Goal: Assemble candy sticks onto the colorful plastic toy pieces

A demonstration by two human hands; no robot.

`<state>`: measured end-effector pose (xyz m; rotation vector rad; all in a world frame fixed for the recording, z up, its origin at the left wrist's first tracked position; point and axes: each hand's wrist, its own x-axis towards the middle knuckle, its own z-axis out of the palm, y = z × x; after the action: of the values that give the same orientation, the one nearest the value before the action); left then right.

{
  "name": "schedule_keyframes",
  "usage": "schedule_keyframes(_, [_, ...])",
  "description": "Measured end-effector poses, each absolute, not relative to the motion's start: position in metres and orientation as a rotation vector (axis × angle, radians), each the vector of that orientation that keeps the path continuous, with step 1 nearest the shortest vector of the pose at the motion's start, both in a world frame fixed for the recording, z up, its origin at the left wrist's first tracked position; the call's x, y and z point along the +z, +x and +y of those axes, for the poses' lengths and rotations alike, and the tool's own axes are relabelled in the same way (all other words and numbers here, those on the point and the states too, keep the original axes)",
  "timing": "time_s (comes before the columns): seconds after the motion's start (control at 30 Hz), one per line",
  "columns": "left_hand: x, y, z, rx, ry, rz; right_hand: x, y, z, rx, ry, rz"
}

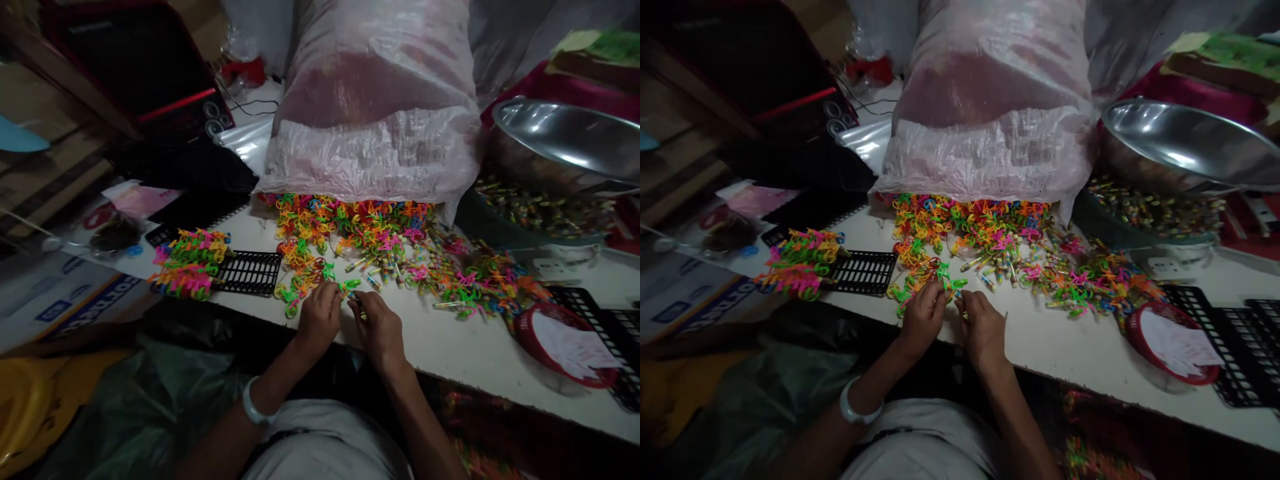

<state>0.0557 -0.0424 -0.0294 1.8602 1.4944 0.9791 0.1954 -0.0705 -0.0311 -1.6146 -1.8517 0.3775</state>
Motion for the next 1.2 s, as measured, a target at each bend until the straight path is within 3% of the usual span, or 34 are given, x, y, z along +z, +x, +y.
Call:
schedule_keyframes(0.33, [-0.047, 0.057, -0.033, 0.815, 1.523, 1.28, -0.052, 0.222, -0.071, 0.674, -1.511, -1.739])
schedule_keyframes(0.4, [-0.044, 0.054, -0.028, 0.885, 1.605, 1.288, -0.047, 0.243, -0.072, 0.522, -1.607, -1.667])
schedule_keyframes(0.5, [-0.038, 0.042, -0.009, 0.988, 1.864, 1.498, -0.031, 0.276, -0.068, 0.024, -1.836, -1.449])
schedule_keyframes(0.57, [-0.037, 0.035, 0.008, 0.869, 2.041, 1.68, -0.023, 0.284, -0.063, -0.179, -1.929, -1.359])
schedule_keyframes(0.73, [-0.037, 0.041, 0.037, 0.362, 2.36, 1.697, -0.037, 0.245, -0.043, 0.098, -1.935, -1.742])
schedule_keyframes(0.83, [-0.036, 0.044, 0.042, 0.287, 2.376, 1.65, -0.051, 0.222, -0.037, 0.182, -2.013, -1.836])
schedule_keyframes(0.93, [-0.035, 0.037, 0.044, 0.424, 2.273, 1.659, -0.053, 0.22, -0.038, 0.284, -1.984, -1.833])
schedule_keyframes(1.1, [-0.036, 0.029, 0.046, 1.105, 1.803, 1.481, -0.045, 0.228, -0.046, 0.617, -1.736, -1.597])
schedule_keyframes(1.2, [-0.035, 0.032, 0.04, 1.157, 1.517, 1.37, -0.043, 0.225, -0.05, 0.768, -1.687, -1.428])
